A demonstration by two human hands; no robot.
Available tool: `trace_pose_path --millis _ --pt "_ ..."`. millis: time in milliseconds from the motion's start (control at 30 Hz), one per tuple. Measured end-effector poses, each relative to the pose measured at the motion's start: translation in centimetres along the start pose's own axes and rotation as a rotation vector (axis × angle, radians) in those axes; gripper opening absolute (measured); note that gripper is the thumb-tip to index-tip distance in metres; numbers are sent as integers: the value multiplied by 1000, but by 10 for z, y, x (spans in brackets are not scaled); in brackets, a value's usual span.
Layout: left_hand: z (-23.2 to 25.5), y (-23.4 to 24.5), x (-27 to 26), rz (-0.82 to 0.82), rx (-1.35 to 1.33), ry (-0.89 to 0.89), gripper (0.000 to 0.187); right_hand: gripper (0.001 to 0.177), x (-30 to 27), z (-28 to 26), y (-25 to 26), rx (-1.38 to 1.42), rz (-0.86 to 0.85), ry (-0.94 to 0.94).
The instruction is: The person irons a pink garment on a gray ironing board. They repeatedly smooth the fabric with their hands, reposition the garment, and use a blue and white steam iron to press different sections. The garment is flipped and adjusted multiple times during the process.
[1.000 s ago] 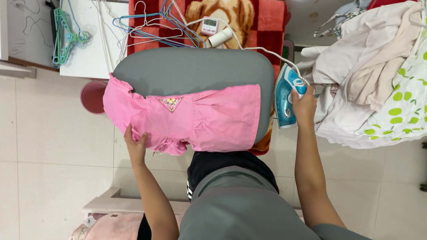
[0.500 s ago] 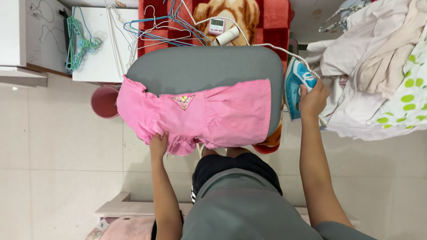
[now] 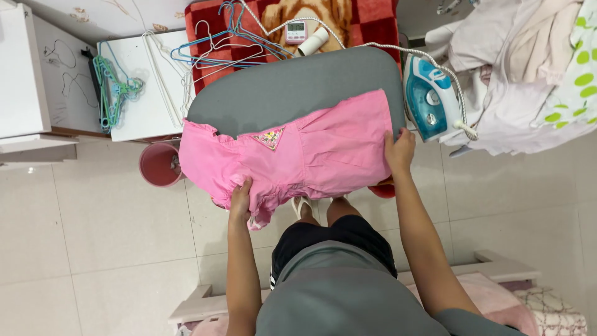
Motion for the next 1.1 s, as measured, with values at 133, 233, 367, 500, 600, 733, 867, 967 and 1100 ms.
trace_pose_path --millis 133,233,367,500,600,733,867,967,1100 --pt "2 4 17 -29 -3 68 52 31 11 -11 -8 -195 -96 -46" --pt "7 9 18 -136 -214 58 47 23 9 -43 4 -51 1 108" --pt "43 13 6 -275 -461 121 45 18 25 -106 39 34 74 243" --pt "99 3 7 -223 -442 95 45 15 86 -166 60 50 118 410" --pt "142 -16 47 -259 -493 45 45 15 146 -196 56 52 123 477" --pt "176 -45 127 -404 -676 1 40 14 226 -215 18 112 130 540" --pt "181 -89 171 -362 -612 -255 47 16 282 -221 -39 162 47 494" --pt "182 -115 157 -170 -296 -402 57 33 283 -200 -61 130 -80 464" --pt "188 -122 94 -92 18 -332 76 43 218 -139 -46 -133 -140 430"
Point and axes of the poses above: each hand's wrist, its own x-axis towards the middle knuckle, its own y-axis out of the back of the hand, z = x × y, the point moved 1 cm from there along x, towards the middle knuckle, and after that the axes turned 4 degrees about x, right-handed, at the moved point
